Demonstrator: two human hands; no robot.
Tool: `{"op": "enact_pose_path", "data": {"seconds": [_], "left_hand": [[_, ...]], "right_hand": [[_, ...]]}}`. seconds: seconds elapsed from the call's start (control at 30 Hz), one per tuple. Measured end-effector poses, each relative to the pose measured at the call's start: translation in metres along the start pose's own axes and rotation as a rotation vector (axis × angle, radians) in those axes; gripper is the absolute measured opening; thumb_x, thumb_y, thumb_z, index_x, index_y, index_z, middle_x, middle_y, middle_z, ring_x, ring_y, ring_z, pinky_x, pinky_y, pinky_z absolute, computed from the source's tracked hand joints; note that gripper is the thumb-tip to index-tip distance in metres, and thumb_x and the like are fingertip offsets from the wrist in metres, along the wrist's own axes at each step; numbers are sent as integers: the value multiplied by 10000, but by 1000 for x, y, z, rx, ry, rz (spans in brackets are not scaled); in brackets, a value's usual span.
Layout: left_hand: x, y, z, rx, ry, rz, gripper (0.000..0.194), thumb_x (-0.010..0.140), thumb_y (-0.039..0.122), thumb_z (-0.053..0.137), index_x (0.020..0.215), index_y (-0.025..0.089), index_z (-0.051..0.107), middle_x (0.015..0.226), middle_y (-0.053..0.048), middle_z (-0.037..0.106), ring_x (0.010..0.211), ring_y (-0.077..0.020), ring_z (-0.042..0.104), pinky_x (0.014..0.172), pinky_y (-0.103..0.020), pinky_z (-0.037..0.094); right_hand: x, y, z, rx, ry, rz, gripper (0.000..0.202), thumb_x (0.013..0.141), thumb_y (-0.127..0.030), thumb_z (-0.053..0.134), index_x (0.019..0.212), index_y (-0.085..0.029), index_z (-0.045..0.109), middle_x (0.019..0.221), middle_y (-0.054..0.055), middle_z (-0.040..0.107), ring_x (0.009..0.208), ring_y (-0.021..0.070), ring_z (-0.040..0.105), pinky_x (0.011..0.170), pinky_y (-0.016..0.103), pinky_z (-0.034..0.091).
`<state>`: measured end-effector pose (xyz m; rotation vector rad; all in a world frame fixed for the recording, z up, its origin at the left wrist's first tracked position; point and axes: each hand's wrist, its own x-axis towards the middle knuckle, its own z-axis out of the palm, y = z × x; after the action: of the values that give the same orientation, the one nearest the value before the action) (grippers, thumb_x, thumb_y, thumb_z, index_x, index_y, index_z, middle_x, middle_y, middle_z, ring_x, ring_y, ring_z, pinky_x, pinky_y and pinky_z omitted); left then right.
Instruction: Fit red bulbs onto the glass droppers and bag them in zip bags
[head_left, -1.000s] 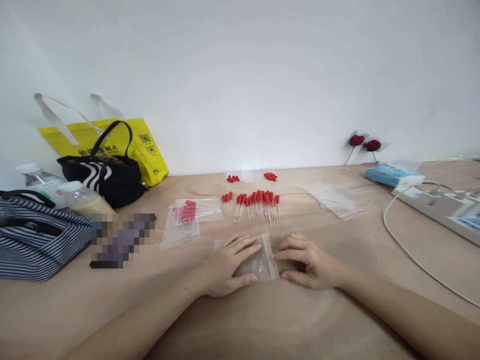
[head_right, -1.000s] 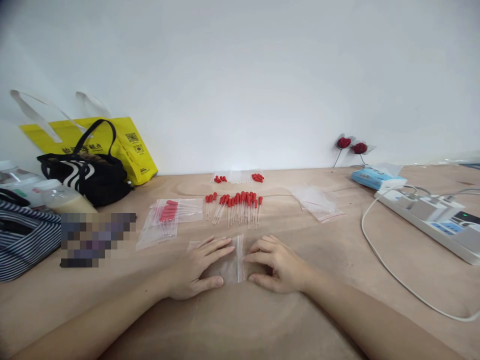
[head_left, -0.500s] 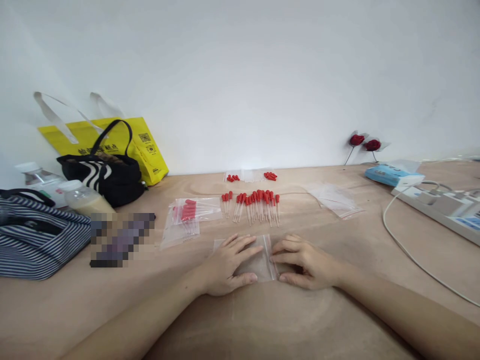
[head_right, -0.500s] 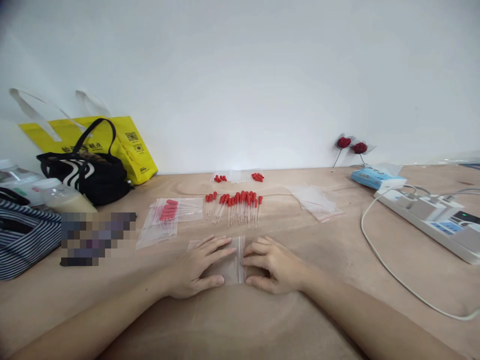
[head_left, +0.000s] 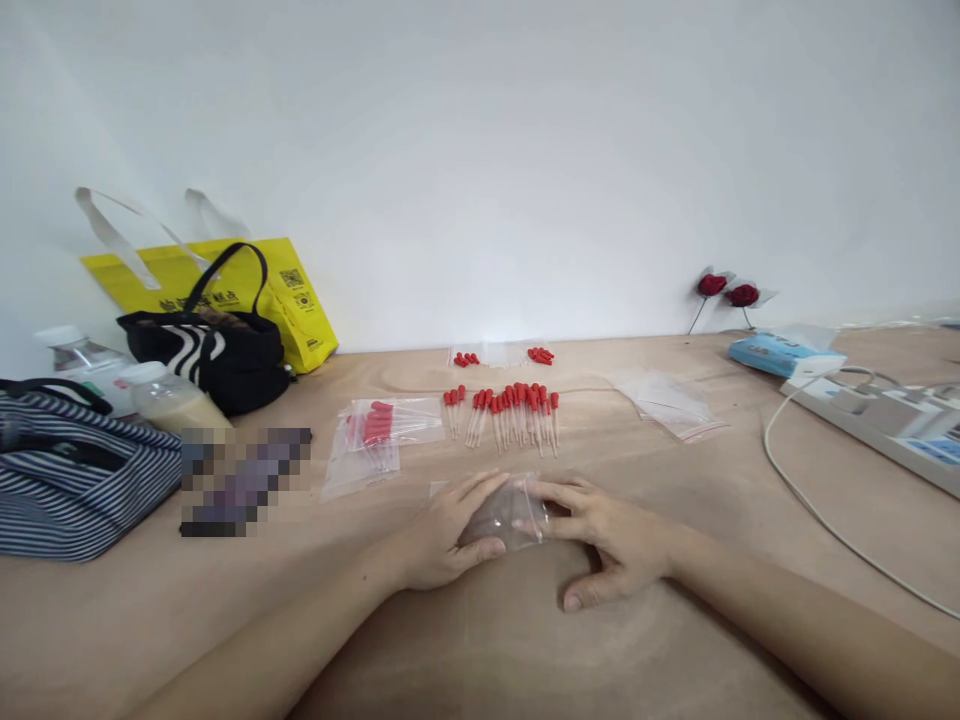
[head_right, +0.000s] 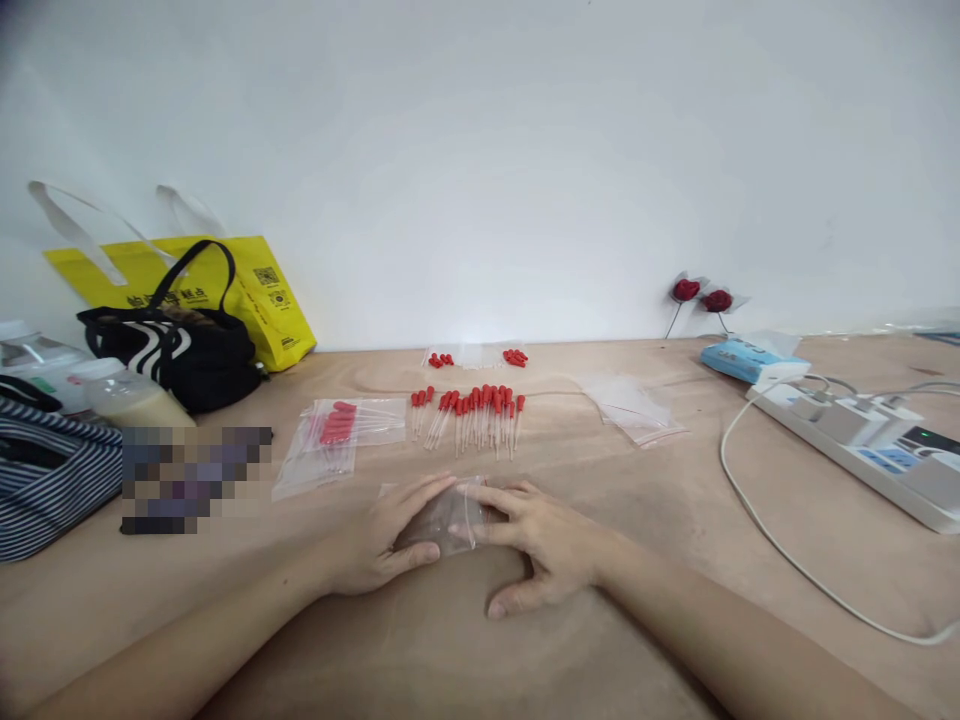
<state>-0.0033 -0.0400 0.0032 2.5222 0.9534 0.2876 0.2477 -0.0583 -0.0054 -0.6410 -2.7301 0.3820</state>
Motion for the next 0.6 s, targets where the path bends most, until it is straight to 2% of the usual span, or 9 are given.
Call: {"op": "enact_pose_path", "data": {"seconds": [0.1,0.17,0.2,0.27,0.33,0.37,0.4,0.5,0.6], "left_hand": [[-1,-3,-1,-16,9,-15,594,815,417,466,1325,237,220,1345,-93,354,1207,-253,351,971,-452,320],[-1,-2,-1,-16,21,-31,574,810,417,472,1309,236,252,1326,-86,383,1196,-251,366,968,-443,325],[-1,-2,-1,-13,28,-40,566,807,416,477,1301,235,270,1319,-83,392,1197,-253,364,969,-441,324],[-1,0,-1,-9,27,-61,559,797,415,491,1289,234,297,1317,-81,396,1202,-261,355,970,-443,321],[-1,1,-1,-8,19,-82,555,794,413,495,1286,241,306,1323,-79,390,1206,-267,349,968,-452,319],[-1,1,-1,-9,16,-90,552,794,414,494,1286,246,309,1327,-77,386,1209,-270,345,968,-458,316],[-1,1,-1,-11,14,-92,550,794,416,493,1286,251,310,1331,-75,382,1212,-271,340,971,-463,311],[-1,-3,2,-28,18,-77,558,790,428,492,1289,253,313,1336,-74,376,1218,-276,332,978,-469,299],[0,-7,4,-39,26,-60,571,783,436,497,1291,251,315,1334,-75,377,1218,-282,329,981,-473,295]], "right_hand": [[-2,2,-1,136,34,16,605,671,-466,620,1216,-248,472,1391,107,260,1207,263,346,953,439,292],[-1,8,-2,305,94,67,489,689,-437,613,1122,-218,556,1278,102,435,1101,225,467,913,379,357],[2,15,-3,378,139,129,403,715,-425,589,1048,-198,599,1155,92,542,1005,200,532,862,342,401],[10,34,-6,434,271,356,278,771,-396,520,858,-167,652,843,53,651,779,158,596,720,276,455],[23,59,-11,319,468,691,256,766,-364,515,721,-153,652,693,37,646,661,148,588,623,243,447],[31,73,-14,249,548,859,225,753,-340,526,734,-158,657,713,35,654,670,147,590,632,234,441],[38,87,-16,214,586,929,223,750,-325,523,792,-155,661,754,48,662,691,156,595,644,241,434],[56,119,-21,158,655,1045,305,744,-368,510,882,-144,663,833,94,668,786,201,599,696,270,416],[68,137,-18,165,685,1088,309,710,-427,530,806,-176,683,799,81,674,795,212,601,695,272,406]]}}
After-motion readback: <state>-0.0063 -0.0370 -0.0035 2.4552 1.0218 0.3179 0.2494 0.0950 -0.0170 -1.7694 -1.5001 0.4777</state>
